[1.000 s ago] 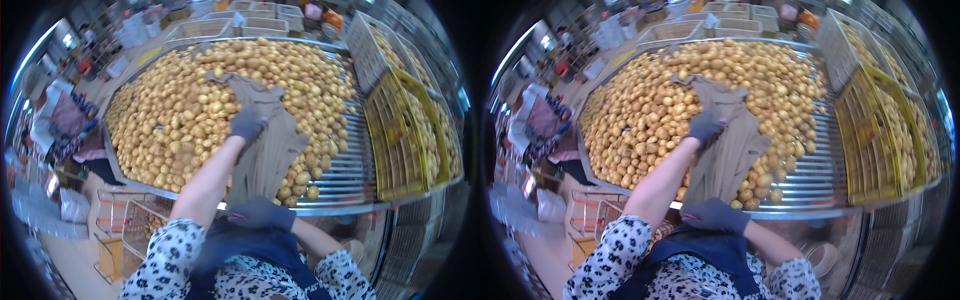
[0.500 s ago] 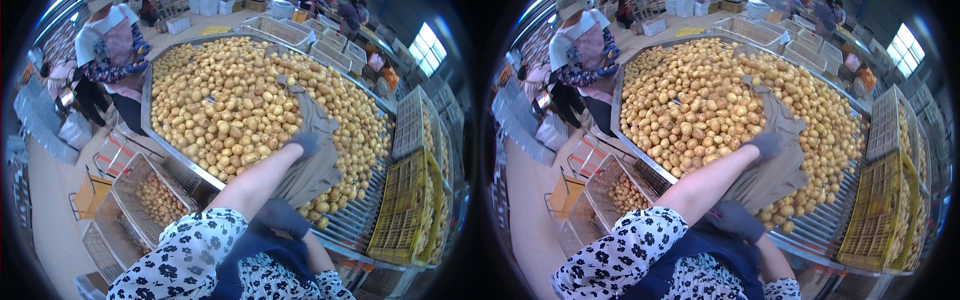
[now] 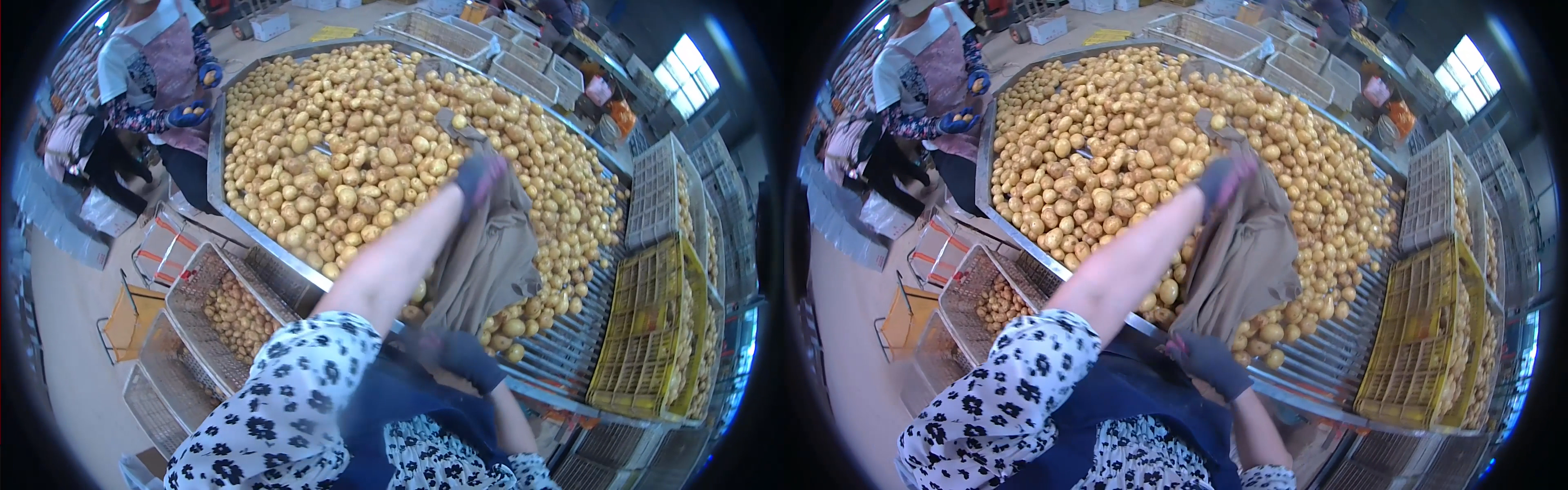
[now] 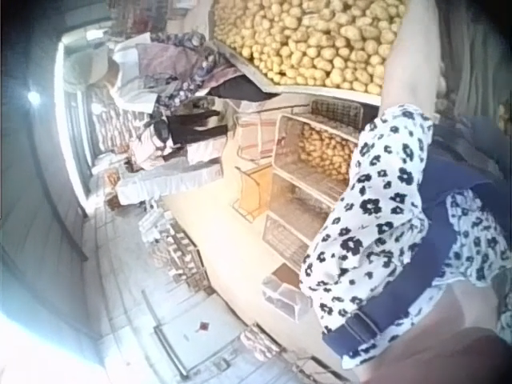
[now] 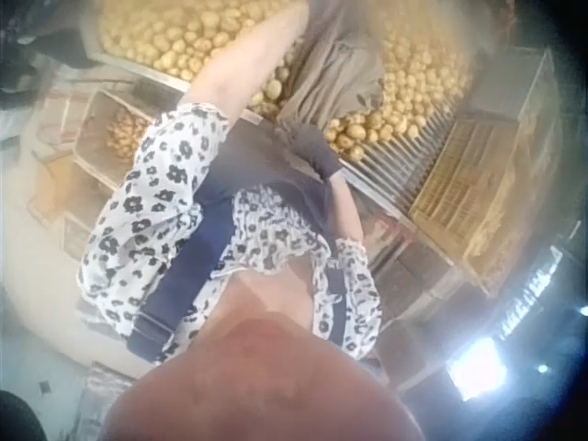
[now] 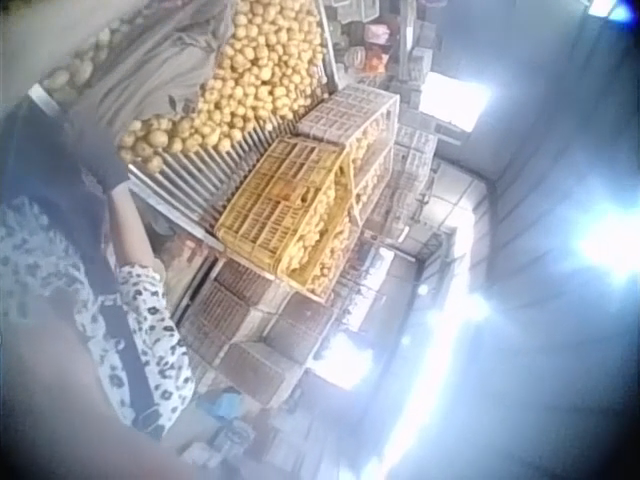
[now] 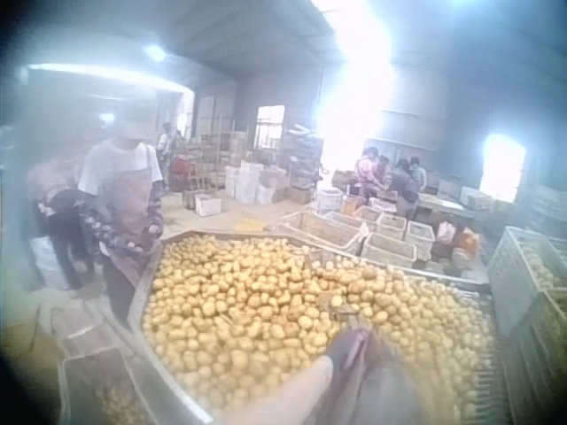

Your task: The person sorts potatoes on a metal table by hand, moving some into baskets and wiping others with a large cloth.

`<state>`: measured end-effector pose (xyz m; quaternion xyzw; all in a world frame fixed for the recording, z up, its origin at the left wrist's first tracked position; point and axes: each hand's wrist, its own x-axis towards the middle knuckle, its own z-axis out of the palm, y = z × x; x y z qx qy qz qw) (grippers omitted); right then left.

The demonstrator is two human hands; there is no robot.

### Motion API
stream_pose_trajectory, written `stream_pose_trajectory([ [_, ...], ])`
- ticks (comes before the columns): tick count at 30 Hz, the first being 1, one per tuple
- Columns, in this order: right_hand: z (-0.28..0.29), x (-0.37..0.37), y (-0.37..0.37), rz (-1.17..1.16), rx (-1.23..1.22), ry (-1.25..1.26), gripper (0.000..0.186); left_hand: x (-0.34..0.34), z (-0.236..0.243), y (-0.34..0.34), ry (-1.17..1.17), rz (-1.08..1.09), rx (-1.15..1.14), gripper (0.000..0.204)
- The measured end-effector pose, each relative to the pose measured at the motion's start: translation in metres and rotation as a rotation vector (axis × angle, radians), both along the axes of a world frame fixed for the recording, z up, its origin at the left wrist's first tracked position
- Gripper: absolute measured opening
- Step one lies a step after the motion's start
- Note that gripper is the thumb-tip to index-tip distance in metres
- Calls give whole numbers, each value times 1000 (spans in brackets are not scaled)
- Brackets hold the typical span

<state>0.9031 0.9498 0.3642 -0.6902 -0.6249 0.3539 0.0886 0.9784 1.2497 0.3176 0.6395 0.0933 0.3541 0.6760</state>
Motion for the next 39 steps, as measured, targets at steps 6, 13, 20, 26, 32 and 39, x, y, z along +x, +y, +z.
stream_pose_trajectory([
  [6,9,-8,53,-110,214,122,29,-221,36,164,-22,680,794,36],
  [13,-30,-28,98,277,244,189,46,-476,-69,66,534,742,-501,44],
  [20,-72,10,196,-163,506,-495,49,-350,-101,24,1330,1042,733,61],
  [26,-75,1,202,-176,558,-755,52,-262,-80,5,1196,793,1051,70],
  [32,-76,-10,185,-247,263,-521,50,-280,-90,-9,1206,434,892,66],
  [39,-114,36,335,-138,386,-674,38,-232,-104,82,1280,350,1019,62],
])
